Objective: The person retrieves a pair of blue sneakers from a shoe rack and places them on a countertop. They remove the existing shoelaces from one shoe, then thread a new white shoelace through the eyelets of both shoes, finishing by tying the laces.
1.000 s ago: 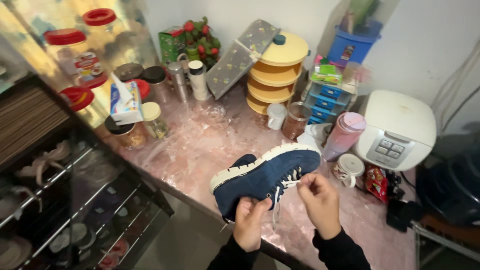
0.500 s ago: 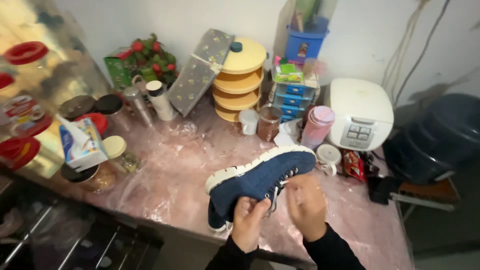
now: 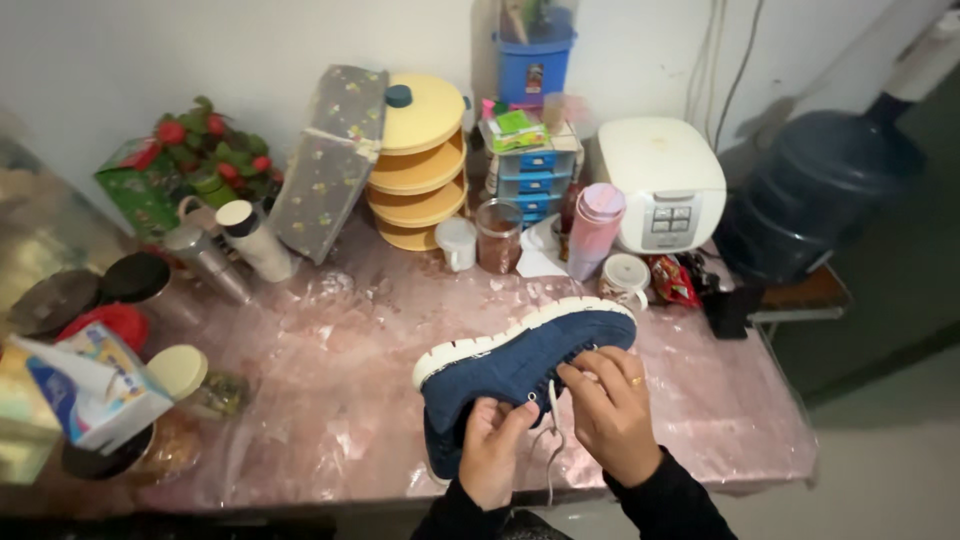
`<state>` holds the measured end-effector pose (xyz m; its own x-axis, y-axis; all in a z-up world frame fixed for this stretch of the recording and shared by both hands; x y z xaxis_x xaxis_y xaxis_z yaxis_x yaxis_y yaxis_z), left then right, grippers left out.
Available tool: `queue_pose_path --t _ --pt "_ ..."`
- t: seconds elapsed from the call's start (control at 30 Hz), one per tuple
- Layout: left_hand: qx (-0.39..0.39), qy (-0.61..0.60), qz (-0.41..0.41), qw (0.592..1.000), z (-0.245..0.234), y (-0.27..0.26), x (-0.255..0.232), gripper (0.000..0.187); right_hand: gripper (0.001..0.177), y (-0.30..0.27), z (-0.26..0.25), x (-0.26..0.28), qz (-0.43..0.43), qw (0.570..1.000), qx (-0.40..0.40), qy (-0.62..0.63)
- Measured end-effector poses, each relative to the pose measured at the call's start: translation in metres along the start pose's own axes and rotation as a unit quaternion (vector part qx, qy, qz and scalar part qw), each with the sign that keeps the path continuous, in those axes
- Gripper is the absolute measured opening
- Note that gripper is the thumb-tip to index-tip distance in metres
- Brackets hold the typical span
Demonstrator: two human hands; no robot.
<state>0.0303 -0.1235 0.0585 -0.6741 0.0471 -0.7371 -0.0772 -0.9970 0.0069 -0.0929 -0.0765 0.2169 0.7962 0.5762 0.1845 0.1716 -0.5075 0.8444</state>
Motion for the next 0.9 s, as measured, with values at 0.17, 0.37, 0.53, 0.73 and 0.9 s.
queue_pose_path --t 0.17,0.37,0.53,0.73,0.9 --pt "0.012 0.032 -0.002 0.999 -0.024 0.004 0.012 0.022 0.019 -0.017 0.006 -0.031 0.072 0.996 -0.045 0.028" --pt "-0.035 0.033 -0.029 0.998 -0.066 0.006 0.018 0.016 0.02 -0.031 -0.027 -0.085 0.305 0.947 -0.098 -0.021" --pt "0.014 0.037 -0.02 0.999 -0.058 0.007 0.019 0.015 0.023 -0.007 0.005 0.0 0.085 0.996 0.014 -0.022" --pt "0.027 0.069 -0.077 0.994 -0.054 0.005 0.034 0.017 0.02 -0.019 0.019 -0.006 0.067 0.996 -0.017 -0.059" --pt "-0.004 0.039 -0.036 0.999 -0.066 0.011 0.018 0.024 0.002 -0.076 -0.034 -0.125 0.358 0.919 -0.165 -0.005"
Point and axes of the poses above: each hand's wrist, its own y-axis towards the middle knuckle, its own z-axis out of the palm, x = y × z, the point moved 9 cm from there along y, towards the middle knuckle, and after that the axes turned 3 degrees about z, right-handed, at the moved point
